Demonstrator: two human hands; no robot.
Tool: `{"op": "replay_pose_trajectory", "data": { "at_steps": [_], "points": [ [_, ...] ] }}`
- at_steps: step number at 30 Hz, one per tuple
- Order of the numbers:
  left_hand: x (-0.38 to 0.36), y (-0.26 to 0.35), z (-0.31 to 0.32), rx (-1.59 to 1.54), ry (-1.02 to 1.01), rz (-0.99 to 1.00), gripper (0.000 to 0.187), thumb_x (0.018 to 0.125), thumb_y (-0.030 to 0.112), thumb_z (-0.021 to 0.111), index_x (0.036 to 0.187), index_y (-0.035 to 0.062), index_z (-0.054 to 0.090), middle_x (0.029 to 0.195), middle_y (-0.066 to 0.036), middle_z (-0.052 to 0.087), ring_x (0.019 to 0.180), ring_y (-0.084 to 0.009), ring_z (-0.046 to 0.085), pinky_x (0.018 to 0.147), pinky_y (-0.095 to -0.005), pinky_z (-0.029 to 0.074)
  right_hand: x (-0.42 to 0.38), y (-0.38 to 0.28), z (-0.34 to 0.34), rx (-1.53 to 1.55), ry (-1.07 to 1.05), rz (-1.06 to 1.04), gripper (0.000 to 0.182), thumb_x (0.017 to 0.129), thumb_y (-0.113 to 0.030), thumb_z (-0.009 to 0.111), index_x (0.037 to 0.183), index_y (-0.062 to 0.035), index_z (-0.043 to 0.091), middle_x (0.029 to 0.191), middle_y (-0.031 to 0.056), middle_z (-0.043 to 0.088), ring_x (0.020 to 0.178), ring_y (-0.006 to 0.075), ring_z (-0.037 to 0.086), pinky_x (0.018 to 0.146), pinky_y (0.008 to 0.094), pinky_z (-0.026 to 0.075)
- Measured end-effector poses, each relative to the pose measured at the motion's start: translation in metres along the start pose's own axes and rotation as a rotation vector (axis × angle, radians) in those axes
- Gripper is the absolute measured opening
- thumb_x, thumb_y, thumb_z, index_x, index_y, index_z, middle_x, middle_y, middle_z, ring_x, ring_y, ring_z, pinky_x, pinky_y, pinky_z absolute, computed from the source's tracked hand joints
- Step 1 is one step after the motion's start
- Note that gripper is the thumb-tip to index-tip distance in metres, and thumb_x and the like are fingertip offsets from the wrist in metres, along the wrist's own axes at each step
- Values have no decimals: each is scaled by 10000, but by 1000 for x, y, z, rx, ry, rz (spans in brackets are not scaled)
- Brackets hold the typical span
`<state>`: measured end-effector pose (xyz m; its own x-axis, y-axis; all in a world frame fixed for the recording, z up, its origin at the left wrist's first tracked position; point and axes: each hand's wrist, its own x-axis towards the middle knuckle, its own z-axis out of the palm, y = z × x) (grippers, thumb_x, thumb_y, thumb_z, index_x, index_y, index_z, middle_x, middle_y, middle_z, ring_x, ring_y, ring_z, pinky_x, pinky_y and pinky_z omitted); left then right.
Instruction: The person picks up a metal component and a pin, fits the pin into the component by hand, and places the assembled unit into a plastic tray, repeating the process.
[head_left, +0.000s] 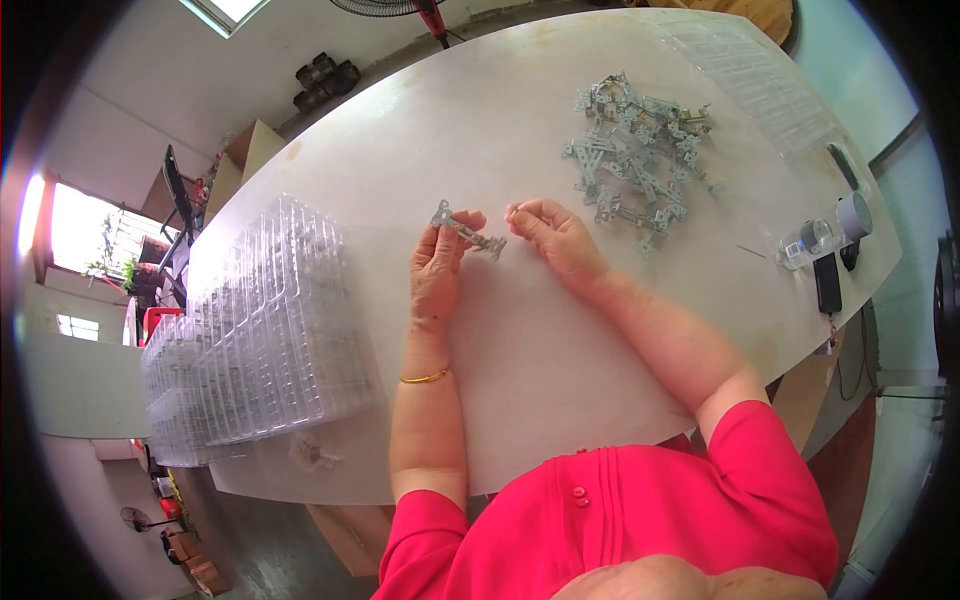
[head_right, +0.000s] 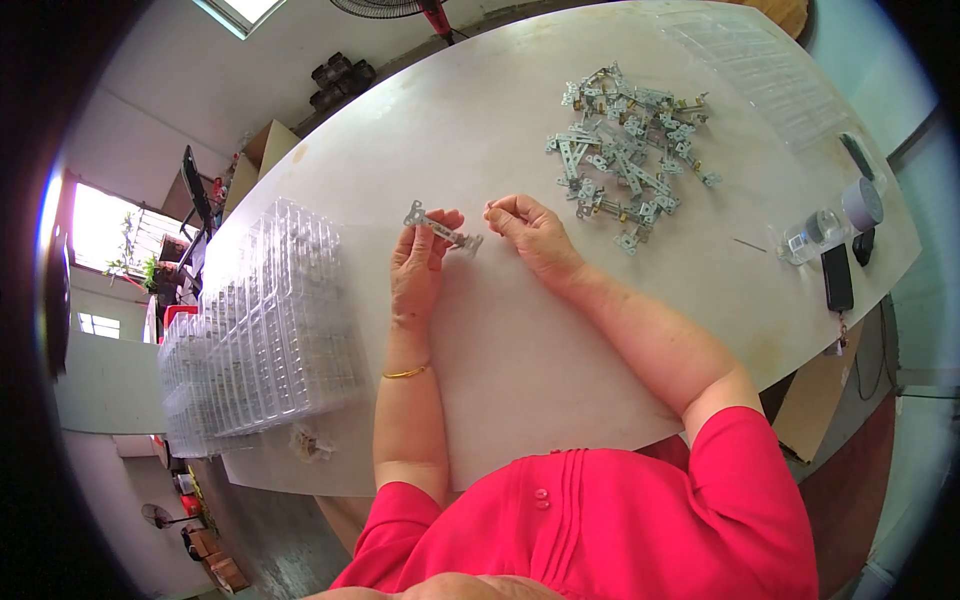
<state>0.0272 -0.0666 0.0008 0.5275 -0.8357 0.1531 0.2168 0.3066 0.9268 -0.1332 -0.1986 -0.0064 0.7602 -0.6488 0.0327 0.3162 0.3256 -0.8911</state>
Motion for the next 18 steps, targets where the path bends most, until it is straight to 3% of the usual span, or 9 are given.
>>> {"op": "replay_pose_trajectory", "data": {
  "at_steps": [2, 5, 8, 11, 18],
  "points": [
    [0, -1, -4, -10, -15, -8, 300, 1096, 232, 516, 1246, 9, 650, 1129, -131, 726, 1103, -239, 689, 930, -365, 556, -1, 1, 3, 19, 37, -57, 146, 1044, -191, 635, 1111, -67, 670, 1006, 14, 667, 949, 104, 630, 877, 269, 520],
    [-3, 4, -1, 37, -11, -80, 272, 1091, 206, 529, 1237, 14, 656, 975, -89, 724, 932, -198, 698, 865, -333, 556, -6, -4, 9, -49, -28, -60, 142, 1030, -213, 663, 1097, -89, 684, 820, -22, 641, 685, 50, 560, 606, 215, 463],
    [-3, 1, -2, 108, -5, -82, 238, 1081, 176, 552, 1223, 18, 660, 908, -48, 692, 823, -148, 650, 776, -293, 536, -15, -15, 14, -156, -100, 9, 163, 1040, -238, 650, 1129, -104, 676, 724, -49, 576, 577, 44, 493, 503, 215, 385],
    [-6, 3, 4, 162, 48, -75, 214, 1054, 160, 603, 1173, 0, 682, 855, -13, 667, 772, -96, 608, 715, -254, 507, -14, -8, 13, -190, -109, -34, 183, 1041, -259, 649, 1125, -98, 673, 672, -67, 519, 535, 27, 435, 461, 206, 327],
    [-6, 7, 10, 240, 32, -108, 203, 1035, 143, 632, 1191, 18, 665, 875, 15, 653, 757, -54, 586, 653, -210, 475, -16, -13, 17, -217, -87, -3, 174, 1045, -262, 638, 1106, -101, 666, 681, -58, 528, 557, 26, 453, 474, 206, 346]
  ]
}}
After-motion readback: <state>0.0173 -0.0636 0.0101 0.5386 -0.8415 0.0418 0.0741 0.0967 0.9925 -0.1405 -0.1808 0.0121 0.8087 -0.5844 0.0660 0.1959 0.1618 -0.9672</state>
